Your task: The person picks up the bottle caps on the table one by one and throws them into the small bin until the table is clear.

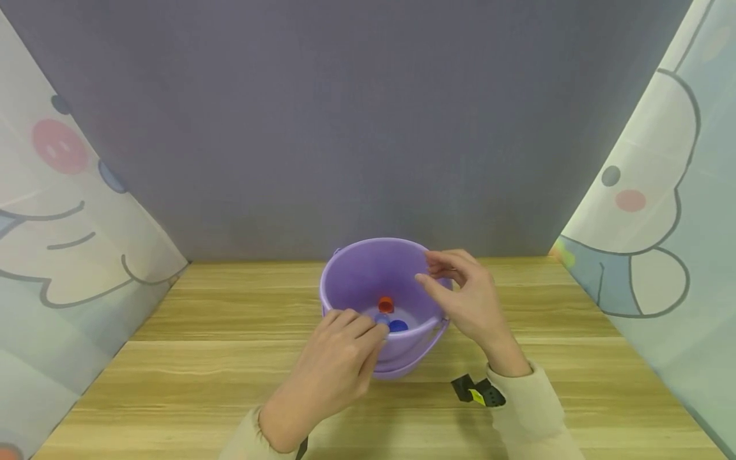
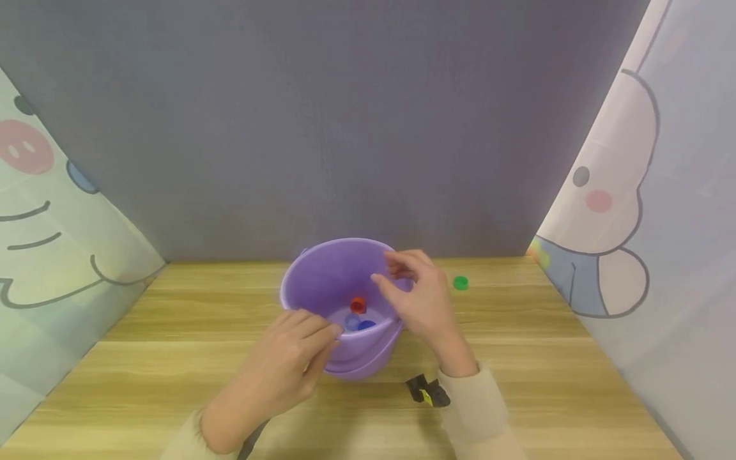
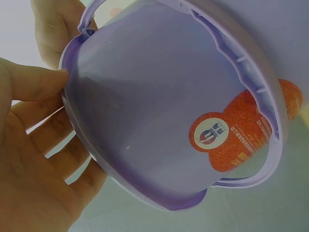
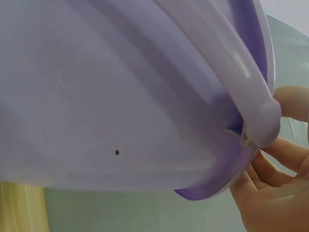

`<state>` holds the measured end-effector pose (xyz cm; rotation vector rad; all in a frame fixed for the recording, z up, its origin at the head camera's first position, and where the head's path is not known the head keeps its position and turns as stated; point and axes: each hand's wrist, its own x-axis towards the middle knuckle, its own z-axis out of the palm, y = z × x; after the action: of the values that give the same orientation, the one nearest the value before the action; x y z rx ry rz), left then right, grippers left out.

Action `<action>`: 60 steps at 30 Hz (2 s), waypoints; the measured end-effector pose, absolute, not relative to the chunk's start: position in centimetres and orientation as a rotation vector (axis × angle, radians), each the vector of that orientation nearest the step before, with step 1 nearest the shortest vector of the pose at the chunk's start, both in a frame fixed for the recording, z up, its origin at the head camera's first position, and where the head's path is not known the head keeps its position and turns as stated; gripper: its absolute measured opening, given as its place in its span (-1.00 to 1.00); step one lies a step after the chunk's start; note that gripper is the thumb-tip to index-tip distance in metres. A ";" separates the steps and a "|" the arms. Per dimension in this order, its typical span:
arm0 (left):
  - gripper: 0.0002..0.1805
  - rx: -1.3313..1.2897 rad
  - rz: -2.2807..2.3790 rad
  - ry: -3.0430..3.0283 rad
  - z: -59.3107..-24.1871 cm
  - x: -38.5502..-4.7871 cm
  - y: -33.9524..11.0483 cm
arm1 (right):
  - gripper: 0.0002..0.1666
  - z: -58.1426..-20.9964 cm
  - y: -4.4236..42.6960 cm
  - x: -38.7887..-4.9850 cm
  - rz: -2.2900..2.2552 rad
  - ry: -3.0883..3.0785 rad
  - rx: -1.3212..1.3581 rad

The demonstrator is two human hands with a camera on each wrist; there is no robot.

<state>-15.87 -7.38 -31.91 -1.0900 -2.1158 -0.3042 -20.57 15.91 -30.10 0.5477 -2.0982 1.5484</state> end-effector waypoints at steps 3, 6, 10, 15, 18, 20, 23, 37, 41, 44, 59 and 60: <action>-0.96 -1.090 -0.301 -2.108 -31.9 -15.9 -7.4 | -0.59 -30.2 16.0 -20.6 1.550 -2.092 0.559; -0.95 -1.086 -0.285 -2.090 -31.9 -15.9 -7.4 | -0.59 -30.2 16.1 -20.7 1.568 -2.075 0.569; -0.95 -1.083 -0.277 -2.093 -31.9 -16.0 -7.4 | -0.60 -30.0 16.1 -20.6 1.591 -2.050 0.574; -0.96 -1.084 -0.295 -2.130 -31.9 -15.9 -7.5 | -0.60 -29.9 16.0 -20.6 1.597 -2.036 0.579; -0.96 -1.081 -0.298 -2.137 -31.9 -15.9 -7.5 | -0.61 -30.0 16.0 -20.7 1.597 -2.038 0.576; -0.95 -1.079 -0.292 -2.130 -31.9 -15.9 -7.5 | -0.61 -30.0 16.1 -20.7 1.594 -2.040 0.570; -0.95 -1.079 -0.289 -2.113 -31.9 -15.9 -7.5 | -0.61 -30.0 16.2 -20.8 1.610 -2.039 0.561; -0.90 -1.074 -0.274 -2.117 -31.8 -15.8 -7.4 | -0.62 -30.2 17.6 -21.6 1.630 -2.006 0.549; -0.89 -1.075 -0.276 -2.106 -31.8 -15.8 -7.4 | -0.62 -30.2 18.0 -21.9 1.597 -2.002 0.549; -0.89 -1.078 -0.279 -2.096 -31.9 -15.9 -7.4 | -0.63 -30.1 18.4 -22.2 1.574 -1.992 0.553; -0.95 -1.080 -0.311 -2.131 -31.9 -15.8 -7.4 | -0.61 -29.5 20.4 -23.4 1.396 -2.087 0.457; -0.94 -1.079 -0.312 -2.134 -31.9 -15.8 -7.4 | -0.61 -29.5 20.5 -23.5 1.390 -2.093 0.447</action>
<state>-15.82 -7.36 -31.93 -1.0793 -2.1340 -0.3117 -23.52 20.52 -29.53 0.4469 -2.0931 1.3903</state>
